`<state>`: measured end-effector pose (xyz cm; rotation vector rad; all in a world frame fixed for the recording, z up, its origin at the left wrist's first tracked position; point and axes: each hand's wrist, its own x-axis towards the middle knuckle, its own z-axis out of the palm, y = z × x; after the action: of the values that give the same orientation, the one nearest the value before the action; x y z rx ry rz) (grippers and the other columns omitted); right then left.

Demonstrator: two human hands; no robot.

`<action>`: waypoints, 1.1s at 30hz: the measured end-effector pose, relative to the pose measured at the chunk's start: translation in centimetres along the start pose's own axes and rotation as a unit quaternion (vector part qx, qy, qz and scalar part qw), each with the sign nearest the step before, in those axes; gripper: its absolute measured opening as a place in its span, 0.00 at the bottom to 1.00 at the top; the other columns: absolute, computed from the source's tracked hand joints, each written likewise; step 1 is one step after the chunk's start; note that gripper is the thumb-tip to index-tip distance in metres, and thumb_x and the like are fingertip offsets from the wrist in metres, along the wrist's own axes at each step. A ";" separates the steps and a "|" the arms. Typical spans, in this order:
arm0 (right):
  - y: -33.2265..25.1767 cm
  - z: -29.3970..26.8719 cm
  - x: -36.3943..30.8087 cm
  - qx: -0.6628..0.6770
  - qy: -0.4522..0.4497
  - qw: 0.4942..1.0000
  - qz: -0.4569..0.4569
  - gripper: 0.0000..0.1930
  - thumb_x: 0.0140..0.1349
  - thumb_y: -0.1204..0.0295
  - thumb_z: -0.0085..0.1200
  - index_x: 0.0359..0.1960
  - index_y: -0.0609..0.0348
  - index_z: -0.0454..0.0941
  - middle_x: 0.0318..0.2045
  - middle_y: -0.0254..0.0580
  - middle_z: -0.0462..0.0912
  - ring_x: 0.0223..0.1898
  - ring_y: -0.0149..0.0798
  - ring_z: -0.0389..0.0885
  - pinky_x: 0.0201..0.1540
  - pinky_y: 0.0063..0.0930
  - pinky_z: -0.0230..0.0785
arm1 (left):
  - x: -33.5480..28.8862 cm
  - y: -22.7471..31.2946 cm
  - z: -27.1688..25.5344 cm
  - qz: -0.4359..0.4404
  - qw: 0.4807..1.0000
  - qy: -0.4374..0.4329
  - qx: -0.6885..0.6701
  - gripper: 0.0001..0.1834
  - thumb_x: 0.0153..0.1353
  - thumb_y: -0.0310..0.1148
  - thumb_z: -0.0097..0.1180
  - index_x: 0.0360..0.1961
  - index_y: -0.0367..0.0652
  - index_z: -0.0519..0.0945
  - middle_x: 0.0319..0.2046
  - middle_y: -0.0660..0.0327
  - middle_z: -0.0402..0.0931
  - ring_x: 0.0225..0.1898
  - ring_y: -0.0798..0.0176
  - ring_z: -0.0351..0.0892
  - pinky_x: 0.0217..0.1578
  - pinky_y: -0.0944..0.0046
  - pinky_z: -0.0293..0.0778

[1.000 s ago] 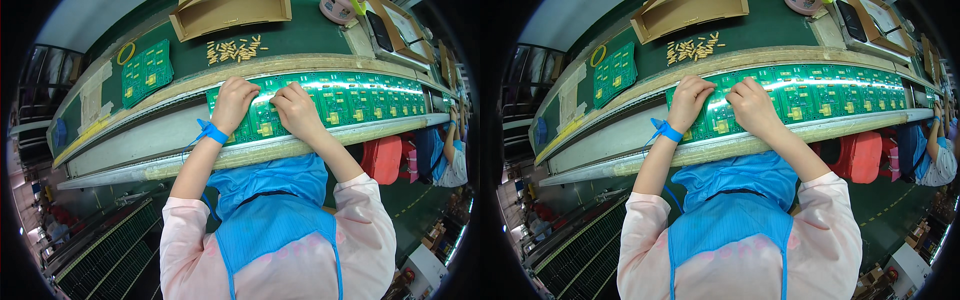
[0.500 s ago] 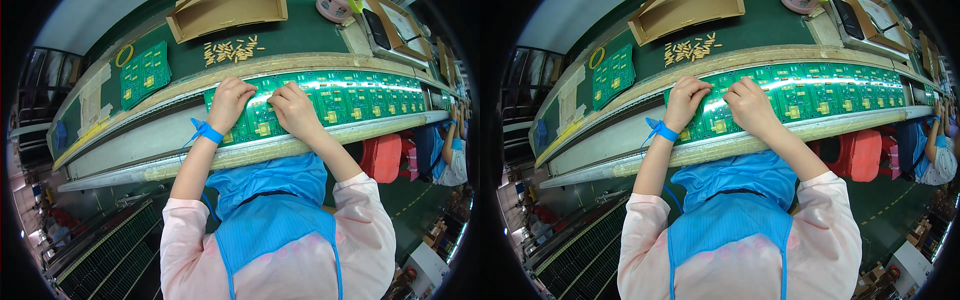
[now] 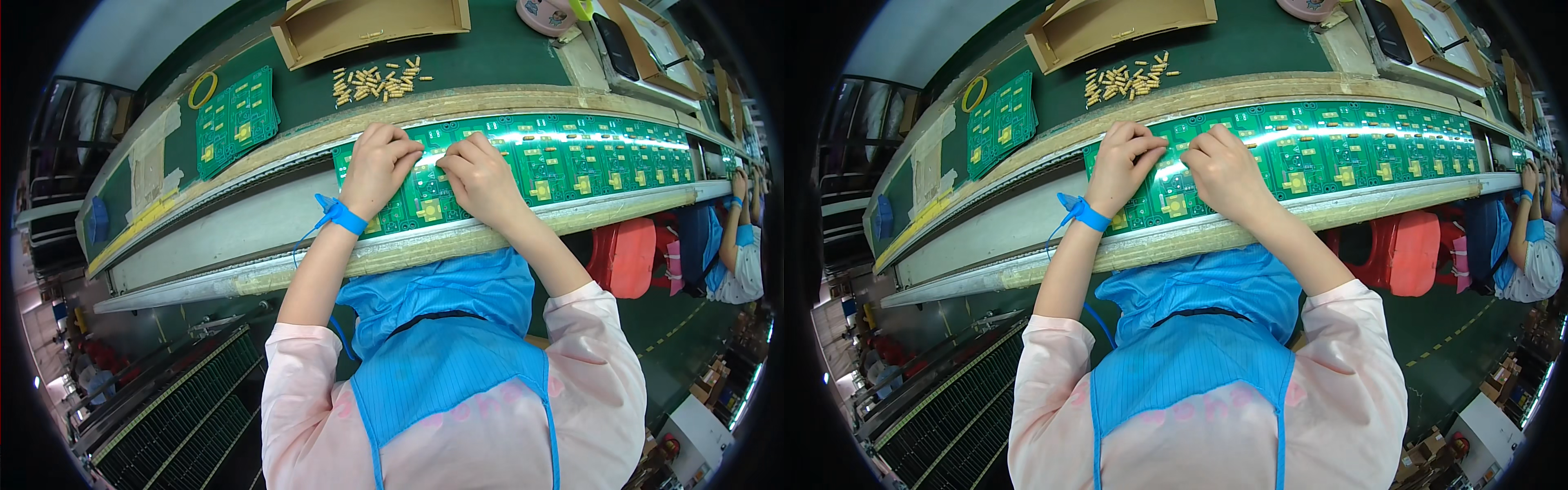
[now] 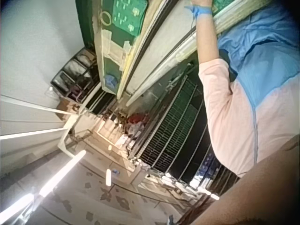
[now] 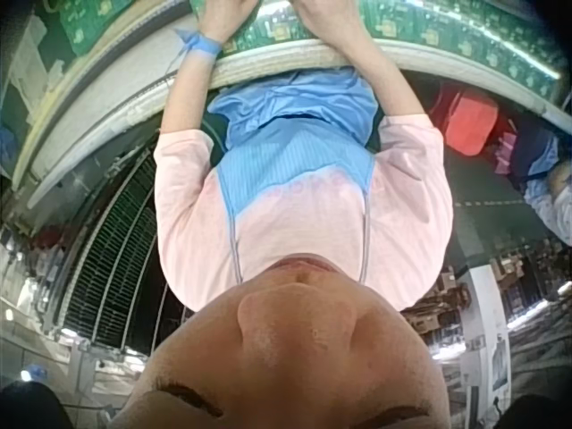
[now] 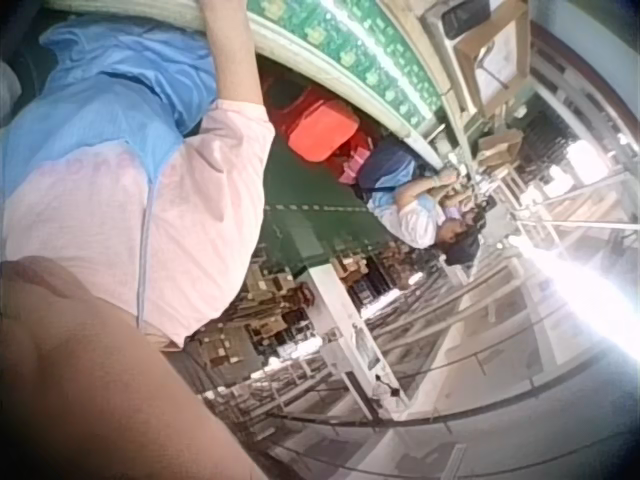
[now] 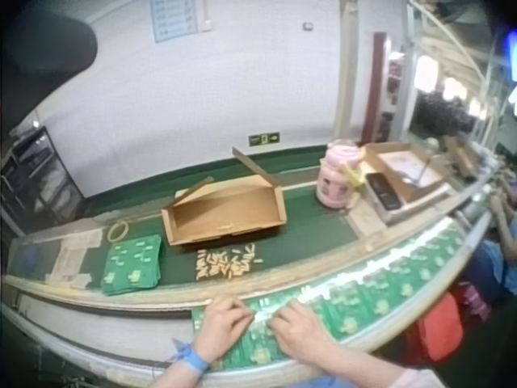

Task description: The person places small cylindrical components onto green circuit boards moving along a conveyor belt. They pick components from a cardboard box and insert them into specific slots on the boards, then push the boards forward to the next station.

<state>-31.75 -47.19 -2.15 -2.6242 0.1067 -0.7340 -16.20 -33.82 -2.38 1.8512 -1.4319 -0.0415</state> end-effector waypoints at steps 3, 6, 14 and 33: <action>0.0 0.0 0.0 -0.001 -0.001 1.000 0.003 0.08 0.48 0.81 0.60 0.31 0.59 0.81 0.33 0.36 0.78 0.40 0.41 0.75 0.40 0.33 0.73 | -0.1 0.1 0.1 0.014 1.000 -0.010 0.019 0.07 0.51 0.25 0.65 0.33 0.42 0.86 0.31 0.60 0.77 0.39 0.55 0.74 0.41 0.59 0.72; -0.1 0.1 0.1 0.008 0.012 1.000 -0.002 0.07 0.47 0.82 0.58 0.29 0.60 0.81 0.31 0.39 0.77 0.38 0.44 0.74 0.40 0.34 0.72 | -0.2 0.1 0.1 0.013 0.999 -0.008 0.032 0.07 0.51 0.25 0.65 0.33 0.42 0.87 0.30 0.60 0.77 0.39 0.55 0.74 0.41 0.59 0.72; -0.3 -0.1 0.2 0.011 0.017 1.000 -0.004 0.07 0.47 0.82 0.59 0.29 0.60 0.81 0.30 0.38 0.77 0.38 0.43 0.74 0.41 0.34 0.72 | 0.1 -0.2 -0.3 0.023 0.999 -0.034 0.027 0.06 0.50 0.26 0.65 0.31 0.43 0.86 0.29 0.60 0.77 0.38 0.55 0.75 0.41 0.57 0.72; 5.0 -0.3 8.2 0.057 -0.023 0.996 0.069 0.13 0.58 0.72 0.58 0.44 0.60 0.81 0.39 0.45 0.79 0.48 0.50 0.77 0.51 0.41 0.71 | -1.9 1.2 -4.8 -0.058 0.973 -0.104 0.199 0.70 0.29 0.49 0.79 0.74 0.47 0.49 0.63 0.51 0.60 0.64 0.43 0.58 0.61 0.44 0.58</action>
<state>-24.66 -53.35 -0.03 -2.4944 0.2230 -0.6128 -15.66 -29.65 0.82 2.3141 -1.5581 -0.0067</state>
